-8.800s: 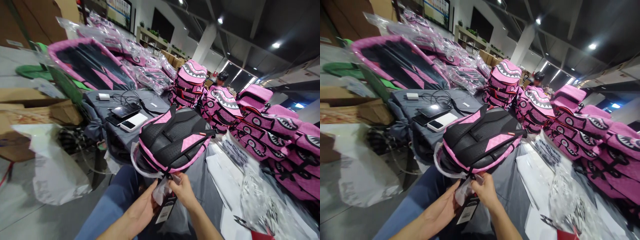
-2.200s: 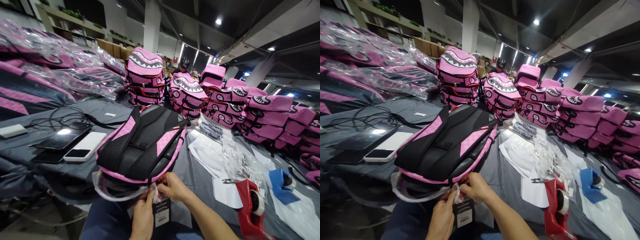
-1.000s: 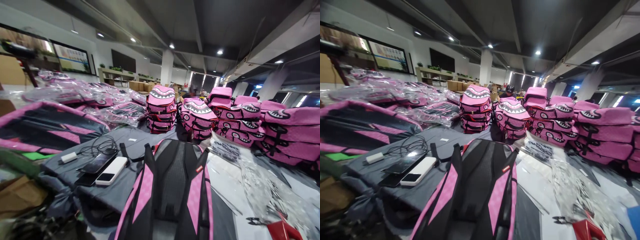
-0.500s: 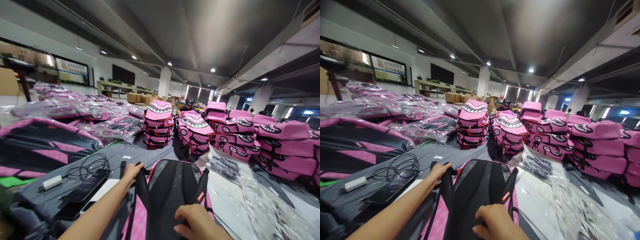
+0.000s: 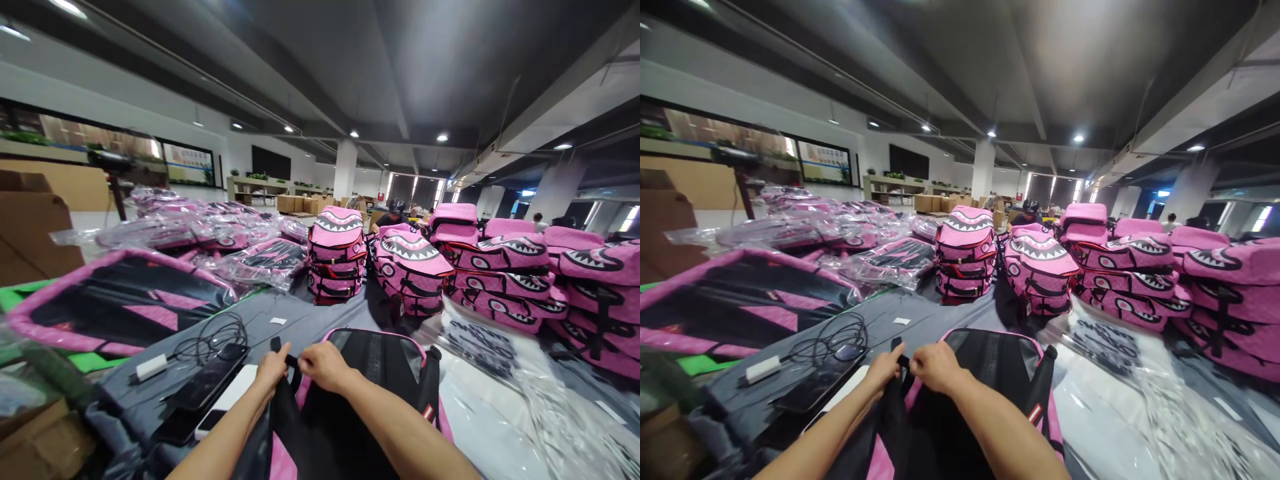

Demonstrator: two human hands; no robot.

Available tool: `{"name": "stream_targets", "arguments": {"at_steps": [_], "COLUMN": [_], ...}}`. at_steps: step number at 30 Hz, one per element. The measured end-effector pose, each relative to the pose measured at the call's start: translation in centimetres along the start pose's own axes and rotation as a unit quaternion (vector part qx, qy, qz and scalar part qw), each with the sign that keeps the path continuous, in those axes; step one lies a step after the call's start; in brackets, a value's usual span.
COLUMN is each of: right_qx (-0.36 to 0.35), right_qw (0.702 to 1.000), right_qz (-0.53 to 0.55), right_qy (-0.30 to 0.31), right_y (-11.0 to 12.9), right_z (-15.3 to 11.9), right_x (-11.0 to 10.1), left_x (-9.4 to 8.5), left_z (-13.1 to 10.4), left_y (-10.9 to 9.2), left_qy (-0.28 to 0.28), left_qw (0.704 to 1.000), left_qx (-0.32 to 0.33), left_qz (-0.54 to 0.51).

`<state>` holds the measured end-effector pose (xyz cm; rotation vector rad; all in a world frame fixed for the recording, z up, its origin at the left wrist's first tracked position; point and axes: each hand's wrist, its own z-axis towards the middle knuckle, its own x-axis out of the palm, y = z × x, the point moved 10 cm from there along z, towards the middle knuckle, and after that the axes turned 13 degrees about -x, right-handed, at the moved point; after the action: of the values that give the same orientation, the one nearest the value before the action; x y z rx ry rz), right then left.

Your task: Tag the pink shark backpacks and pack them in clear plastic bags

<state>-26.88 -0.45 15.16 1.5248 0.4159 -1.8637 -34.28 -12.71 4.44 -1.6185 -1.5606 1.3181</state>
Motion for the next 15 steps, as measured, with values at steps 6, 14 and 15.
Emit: {"name": "stream_targets", "arguments": {"at_steps": [6, 14, 15], "right_qx": [-0.052, 0.014, 0.007], "right_qw": [0.998, 0.996, 0.994], "right_qz": [0.007, 0.089, 0.109], "right_qy": [0.036, 0.000, -0.004], "right_y": [-0.1, -2.1, -1.9], "right_z": [-2.8, -0.2, 0.6], "right_x": [1.1, -0.9, -1.2], "left_x": [0.4, -1.6, -2.1], "left_z": [1.3, -4.7, -6.1], "left_y": [4.1, -5.1, -6.8], "left_qy": [0.008, 0.127, 0.152], "left_qw": [0.996, 0.976, 0.969], "left_qx": [-0.085, 0.051, 0.075], "left_qz": [-0.019, -0.169, -0.178]}}
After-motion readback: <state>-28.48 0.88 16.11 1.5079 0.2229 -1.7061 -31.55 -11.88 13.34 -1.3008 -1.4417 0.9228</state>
